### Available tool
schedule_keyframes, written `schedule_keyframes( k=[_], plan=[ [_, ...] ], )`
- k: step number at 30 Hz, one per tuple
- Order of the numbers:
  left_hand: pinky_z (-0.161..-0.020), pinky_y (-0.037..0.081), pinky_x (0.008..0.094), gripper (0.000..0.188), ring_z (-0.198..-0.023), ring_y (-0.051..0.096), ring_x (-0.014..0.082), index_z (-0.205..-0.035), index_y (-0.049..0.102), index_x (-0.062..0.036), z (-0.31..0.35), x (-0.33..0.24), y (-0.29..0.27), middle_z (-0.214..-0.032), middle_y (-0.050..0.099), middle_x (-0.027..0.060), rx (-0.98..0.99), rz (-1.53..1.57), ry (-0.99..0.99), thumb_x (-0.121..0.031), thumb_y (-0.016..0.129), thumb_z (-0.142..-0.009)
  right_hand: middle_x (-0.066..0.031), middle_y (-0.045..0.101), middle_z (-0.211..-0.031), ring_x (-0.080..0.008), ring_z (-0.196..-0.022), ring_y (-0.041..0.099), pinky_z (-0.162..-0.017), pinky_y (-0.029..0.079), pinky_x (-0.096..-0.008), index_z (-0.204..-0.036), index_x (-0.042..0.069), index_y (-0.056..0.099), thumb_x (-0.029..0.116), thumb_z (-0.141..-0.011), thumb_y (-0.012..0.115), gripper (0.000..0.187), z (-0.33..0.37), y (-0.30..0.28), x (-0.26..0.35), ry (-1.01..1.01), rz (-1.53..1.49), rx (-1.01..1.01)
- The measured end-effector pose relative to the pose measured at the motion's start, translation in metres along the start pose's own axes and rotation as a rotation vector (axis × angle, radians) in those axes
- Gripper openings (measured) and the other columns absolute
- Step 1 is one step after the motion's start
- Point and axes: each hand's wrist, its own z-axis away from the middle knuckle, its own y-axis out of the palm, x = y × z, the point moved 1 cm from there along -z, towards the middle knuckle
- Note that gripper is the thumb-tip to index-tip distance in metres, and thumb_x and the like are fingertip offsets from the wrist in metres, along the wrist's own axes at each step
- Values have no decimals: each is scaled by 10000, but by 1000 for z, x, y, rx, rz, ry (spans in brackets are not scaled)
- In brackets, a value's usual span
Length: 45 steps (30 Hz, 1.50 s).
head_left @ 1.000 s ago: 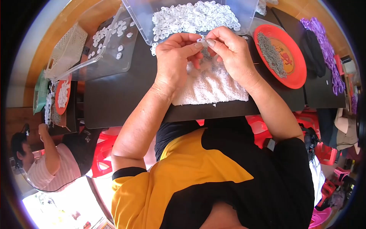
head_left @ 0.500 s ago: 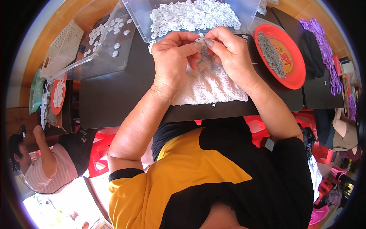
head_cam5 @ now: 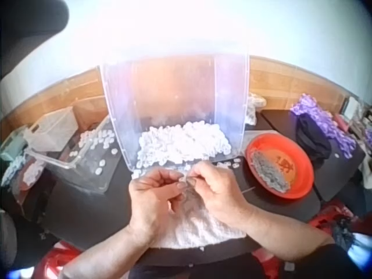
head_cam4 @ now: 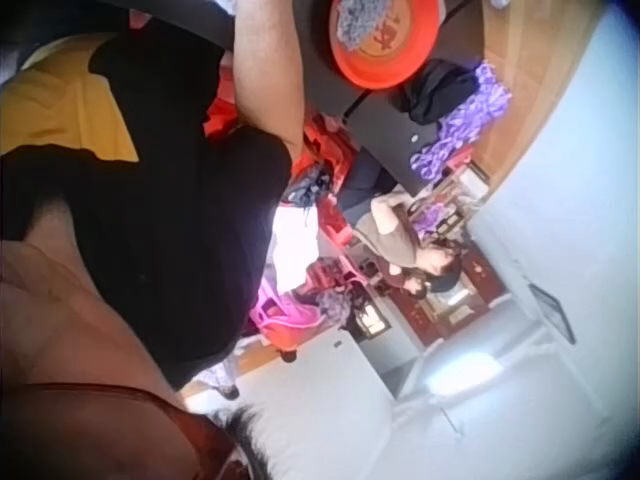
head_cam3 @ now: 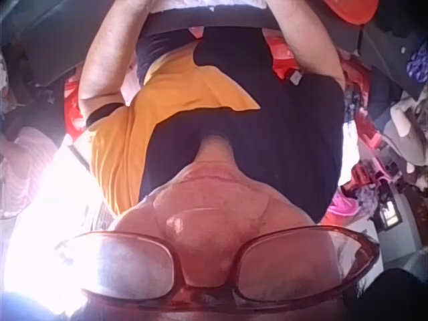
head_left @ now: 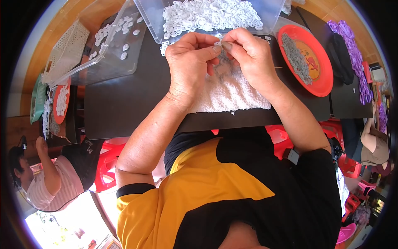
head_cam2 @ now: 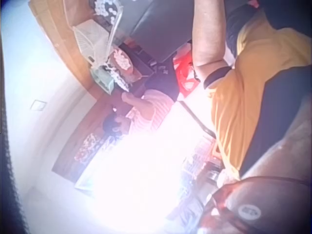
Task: Handling and inspecting small white plastic components on a workbench.
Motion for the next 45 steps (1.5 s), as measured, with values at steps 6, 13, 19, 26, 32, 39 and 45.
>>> schedule_keyframes(
  k=[6,13,19,26,32,39,45],
  plan=[
    [-470,439,236,102,-595,604,138,-898,649,69,1,0,0,-771,650,103,-31,-24,34,52,682,-803,-77,641,-719,-151,-639,594,-600,469,-283,-925,27,614,6,-867,593,65,0,1,2,39,-44,17],
    [-482,447,240,110,-601,610,142,-918,642,82,0,1,-1,-778,655,117,-10,39,72,60,671,-814,-14,588,-693,-75,-638,521,-576,431,-237,-926,15,614,19,-895,592,39,0,-3,7,70,-152,-26],
    [-483,450,242,117,-604,618,147,-926,642,80,0,1,1,-781,657,116,-4,38,59,68,668,-813,-35,622,-724,-84,-655,552,-607,462,-245,-938,15,612,11,-882,613,56,0,-3,5,14,-86,-28],
    [-473,445,236,113,-598,616,144,-914,645,77,1,0,1,-776,654,110,-9,9,55,66,677,-805,-74,656,-757,-139,-670,609,-624,482,-265,-930,22,608,10,-867,629,67,0,-4,6,-52,-25,-45],
    [-434,423,215,84,-590,590,97,-887,642,52,1,0,2,-742,634,68,-17,10,66,52,672,-809,-83,660,-756,-157,-672,623,-626,487,-272,-924,24,611,13,-863,633,65,1,-4,5,-36,-19,-29],
    [-433,419,211,81,-587,580,84,-879,649,45,2,2,2,-716,637,62,-15,-23,92,51,676,-803,-80,654,-737,-148,-652,610,-606,479,-271,-917,24,613,-5,-857,617,66,1,-3,5,-53,-10,-28],
    [-450,420,215,73,-580,575,81,-860,663,27,3,4,-1,-703,636,50,-35,-17,134,50,679,-792,-25,585,-646,-87,-583,523,-546,433,-259,-899,18,624,33,-868,596,45,0,5,7,119,-144,11]
  ],
)
